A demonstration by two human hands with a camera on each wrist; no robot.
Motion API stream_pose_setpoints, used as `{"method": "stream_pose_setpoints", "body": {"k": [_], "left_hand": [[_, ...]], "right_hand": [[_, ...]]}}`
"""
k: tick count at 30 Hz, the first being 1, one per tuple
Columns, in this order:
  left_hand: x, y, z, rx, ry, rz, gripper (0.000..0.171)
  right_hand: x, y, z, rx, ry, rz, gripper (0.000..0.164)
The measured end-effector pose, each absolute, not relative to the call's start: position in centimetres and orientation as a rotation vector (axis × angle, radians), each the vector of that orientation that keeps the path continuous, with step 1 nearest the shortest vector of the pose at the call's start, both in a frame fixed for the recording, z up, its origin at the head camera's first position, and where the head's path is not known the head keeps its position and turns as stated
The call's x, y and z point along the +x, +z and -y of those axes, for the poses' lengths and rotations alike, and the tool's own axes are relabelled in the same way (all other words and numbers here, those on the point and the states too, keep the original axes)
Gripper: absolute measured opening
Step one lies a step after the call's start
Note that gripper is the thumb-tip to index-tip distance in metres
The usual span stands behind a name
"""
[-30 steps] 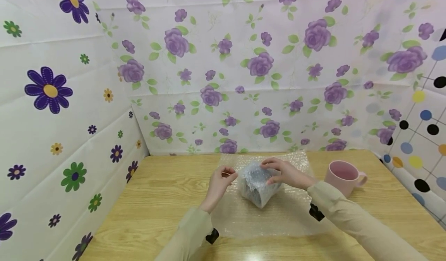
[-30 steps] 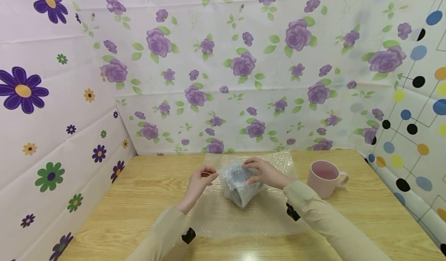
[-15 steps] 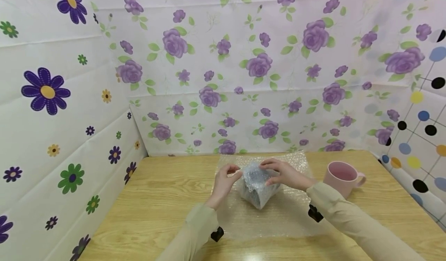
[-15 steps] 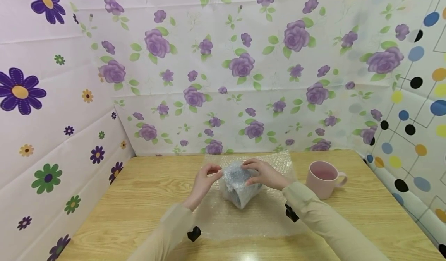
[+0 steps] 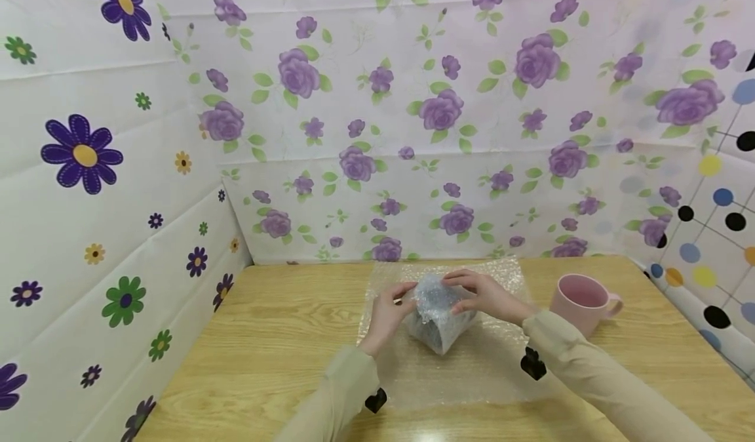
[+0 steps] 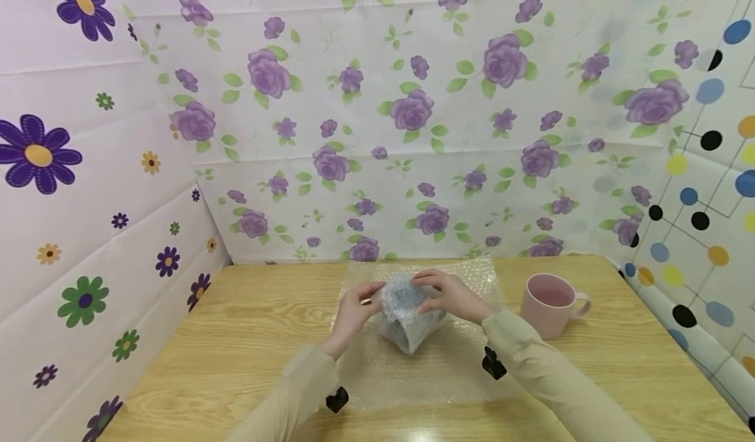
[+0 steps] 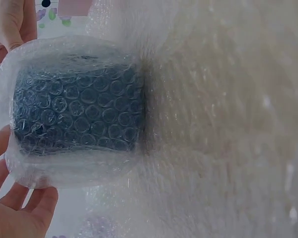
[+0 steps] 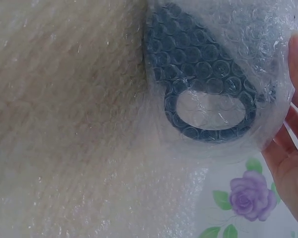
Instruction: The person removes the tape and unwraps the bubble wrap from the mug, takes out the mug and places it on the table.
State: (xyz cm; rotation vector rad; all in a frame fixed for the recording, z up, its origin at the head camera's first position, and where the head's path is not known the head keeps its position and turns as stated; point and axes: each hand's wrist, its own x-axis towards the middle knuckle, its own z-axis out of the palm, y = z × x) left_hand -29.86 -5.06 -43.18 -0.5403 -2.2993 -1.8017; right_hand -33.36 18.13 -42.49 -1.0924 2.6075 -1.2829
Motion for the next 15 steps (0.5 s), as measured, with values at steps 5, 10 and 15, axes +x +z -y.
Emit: {"method": "stream_pose_setpoints", "body": {"k": [5,10,15], "left_hand": [[-31.0,-44.7,5.0,-0.533,-1.698,2.33,0.032],[-31.1,-44.5,4.9,-0.543,-1.66,2.355,0.031],[-30.9,-44.0,4.9,-0.565,-1.596,2.367,0.031]], "right_hand": [[-33.6,-42.4,-18.4,-1.063,-1.41,-2.53,0.056],[-33.9,-42.2,-18.8,-0.963,-1.526,-2.461,0.055],[-34.4,-42.2,-19.3,-0.856,-1.601,-2.543,0.05]]}}
